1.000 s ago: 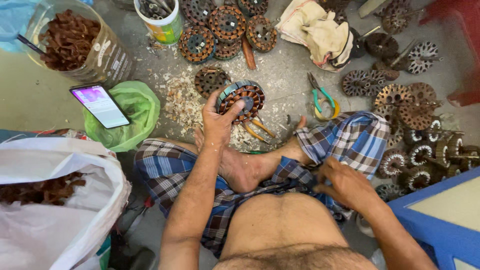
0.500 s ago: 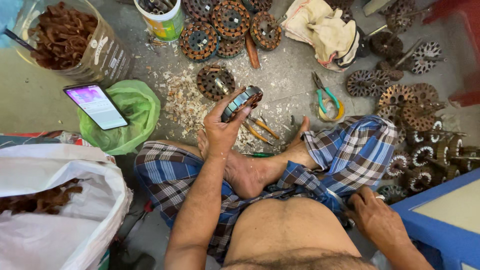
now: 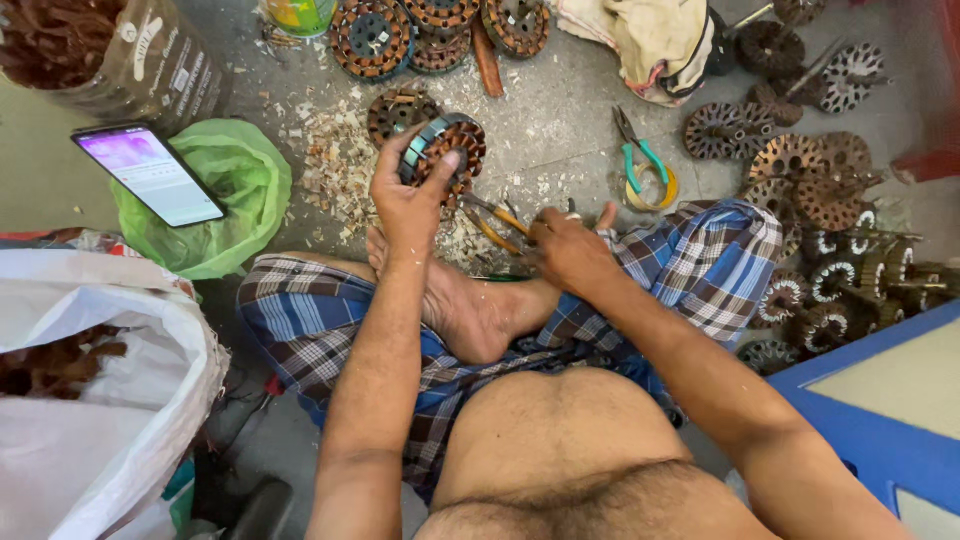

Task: The person sits on the floor and uses pliers to strip and trim copper wires on a circular electrical component. They handle the component with both hands, rotate it to access different slots, and repeatedly use the pliers to adjust the wire ends.

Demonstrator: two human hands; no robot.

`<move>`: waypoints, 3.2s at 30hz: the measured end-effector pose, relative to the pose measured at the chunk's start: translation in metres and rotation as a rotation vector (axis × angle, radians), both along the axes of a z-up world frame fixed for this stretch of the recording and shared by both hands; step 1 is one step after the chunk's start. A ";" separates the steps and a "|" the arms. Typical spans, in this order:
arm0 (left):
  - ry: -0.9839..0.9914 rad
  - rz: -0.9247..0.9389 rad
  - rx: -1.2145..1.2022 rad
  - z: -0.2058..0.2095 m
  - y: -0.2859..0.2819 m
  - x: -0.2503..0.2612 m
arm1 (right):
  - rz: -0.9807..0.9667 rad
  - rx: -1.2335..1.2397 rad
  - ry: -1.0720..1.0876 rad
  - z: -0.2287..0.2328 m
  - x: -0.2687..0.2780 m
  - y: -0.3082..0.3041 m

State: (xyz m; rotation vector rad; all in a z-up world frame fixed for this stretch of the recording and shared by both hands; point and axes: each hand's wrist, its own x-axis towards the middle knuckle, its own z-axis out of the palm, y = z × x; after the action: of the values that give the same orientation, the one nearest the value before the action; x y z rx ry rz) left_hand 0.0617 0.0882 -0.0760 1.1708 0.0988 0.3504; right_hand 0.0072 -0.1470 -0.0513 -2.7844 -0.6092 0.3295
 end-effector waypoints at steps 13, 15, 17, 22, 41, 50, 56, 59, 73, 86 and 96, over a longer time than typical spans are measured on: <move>0.019 -0.019 0.183 -0.007 0.002 0.009 | -0.416 0.143 0.587 -0.085 0.073 0.013; 0.008 -0.017 0.240 -0.007 0.003 0.007 | -0.516 0.218 0.726 -0.071 0.071 -0.003; -0.035 0.003 0.255 -0.007 0.002 0.006 | -0.561 0.351 0.816 -0.051 0.062 -0.015; -0.084 -0.043 0.250 -0.001 -0.003 0.007 | -0.372 0.580 0.851 0.014 0.031 -0.026; -0.204 -0.037 0.783 0.018 -0.004 -0.002 | -0.235 0.532 0.827 0.062 0.020 -0.011; -0.197 -0.047 0.838 0.016 -0.006 -0.005 | -0.172 0.308 0.564 0.058 0.017 -0.018; -0.159 0.006 0.864 0.019 -0.006 -0.006 | -0.212 0.436 0.530 0.030 0.023 -0.030; -0.186 0.038 0.876 0.021 -0.008 -0.007 | -0.429 0.280 0.759 0.018 0.029 -0.033; 0.041 0.059 0.741 0.011 -0.006 -0.004 | -0.334 0.268 0.074 -0.011 0.024 -0.001; 0.053 0.037 0.852 0.003 -0.011 0.003 | -0.169 0.379 0.751 0.041 0.030 -0.016; 0.101 -0.047 1.030 0.000 -0.015 0.002 | -0.131 0.219 0.661 0.049 0.032 -0.007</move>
State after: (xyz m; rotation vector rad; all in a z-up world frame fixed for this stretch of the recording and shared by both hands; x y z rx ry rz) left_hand 0.0633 0.0734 -0.0755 2.2063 -0.0333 0.3003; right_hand 0.0391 -0.1544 -0.0020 -2.2864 -0.2750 1.0238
